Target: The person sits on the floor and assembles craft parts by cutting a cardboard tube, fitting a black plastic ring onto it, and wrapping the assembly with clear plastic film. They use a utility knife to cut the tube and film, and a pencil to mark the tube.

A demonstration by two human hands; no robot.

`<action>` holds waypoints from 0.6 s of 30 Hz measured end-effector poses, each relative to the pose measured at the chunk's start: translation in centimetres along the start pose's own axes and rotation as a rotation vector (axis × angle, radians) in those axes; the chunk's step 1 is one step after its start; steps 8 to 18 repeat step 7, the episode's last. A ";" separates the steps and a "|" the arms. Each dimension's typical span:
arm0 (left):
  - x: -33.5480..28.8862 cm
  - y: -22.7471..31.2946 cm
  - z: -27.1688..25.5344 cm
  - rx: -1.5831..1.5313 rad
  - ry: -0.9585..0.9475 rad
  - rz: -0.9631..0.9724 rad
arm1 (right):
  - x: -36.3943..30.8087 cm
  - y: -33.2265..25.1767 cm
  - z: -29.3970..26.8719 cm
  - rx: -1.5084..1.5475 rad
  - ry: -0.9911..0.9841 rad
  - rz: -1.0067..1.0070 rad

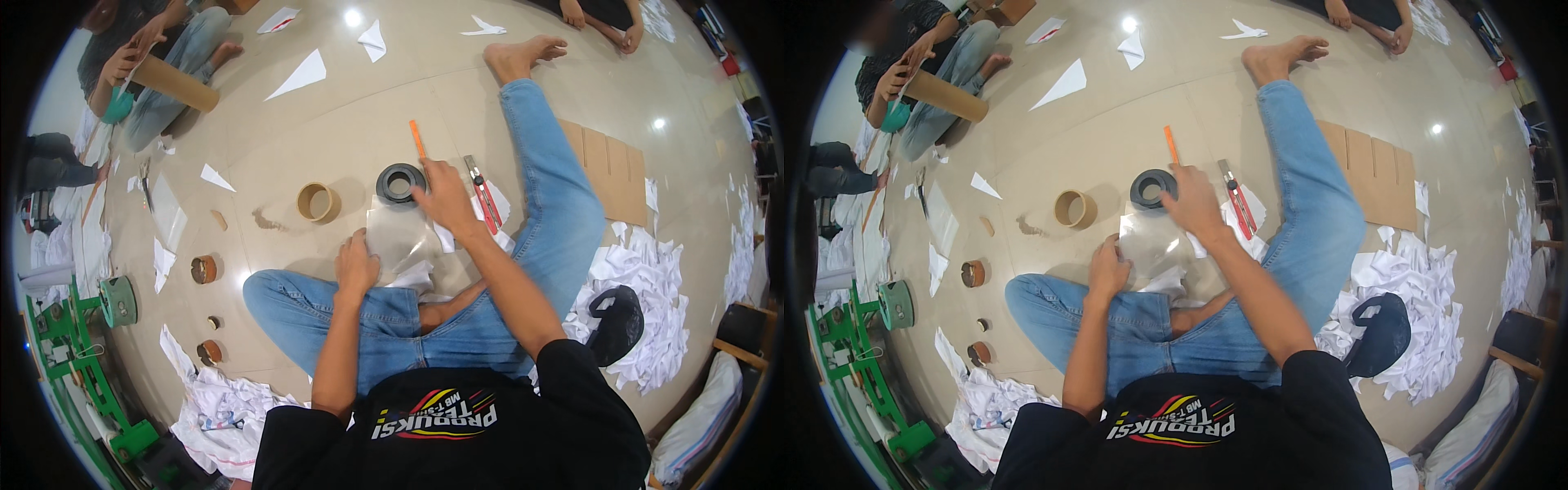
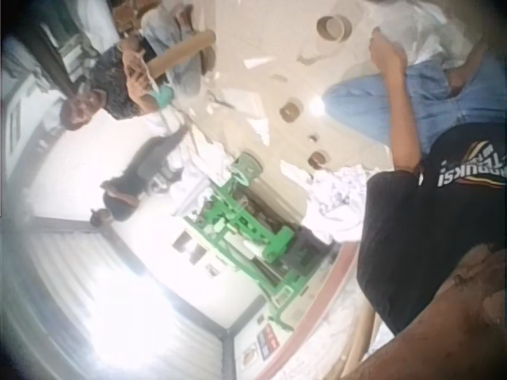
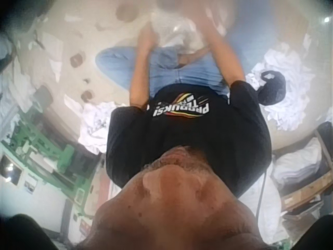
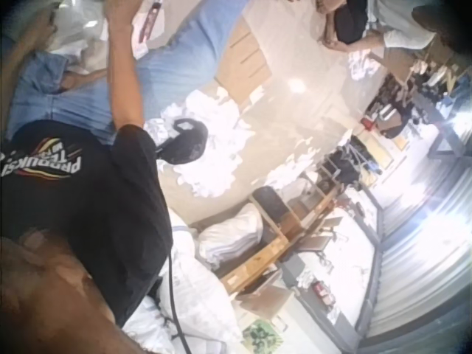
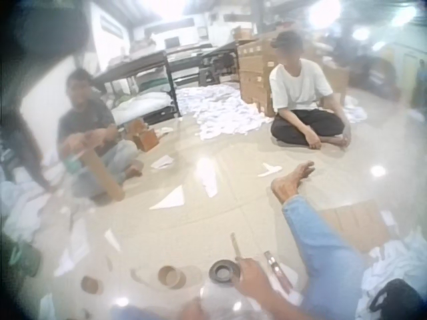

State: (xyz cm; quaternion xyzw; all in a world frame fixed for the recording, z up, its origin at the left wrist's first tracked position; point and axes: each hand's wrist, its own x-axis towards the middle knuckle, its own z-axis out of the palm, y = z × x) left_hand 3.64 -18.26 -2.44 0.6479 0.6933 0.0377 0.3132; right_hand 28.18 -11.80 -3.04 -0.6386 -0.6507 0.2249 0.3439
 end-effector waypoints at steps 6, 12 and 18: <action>1.0 2.3 0.2 0.009 0.213 0.090 | 0.0 0.0 3.2 -0.131 -0.030 -0.104; 2.0 0.9 1.2 -0.006 0.239 0.133 | 0.1 -0.6 3.0 -0.178 -0.088 -0.088; 2.0 0.9 1.2 -0.006 0.239 0.133 | 0.1 -0.6 3.0 -0.178 -0.088 -0.088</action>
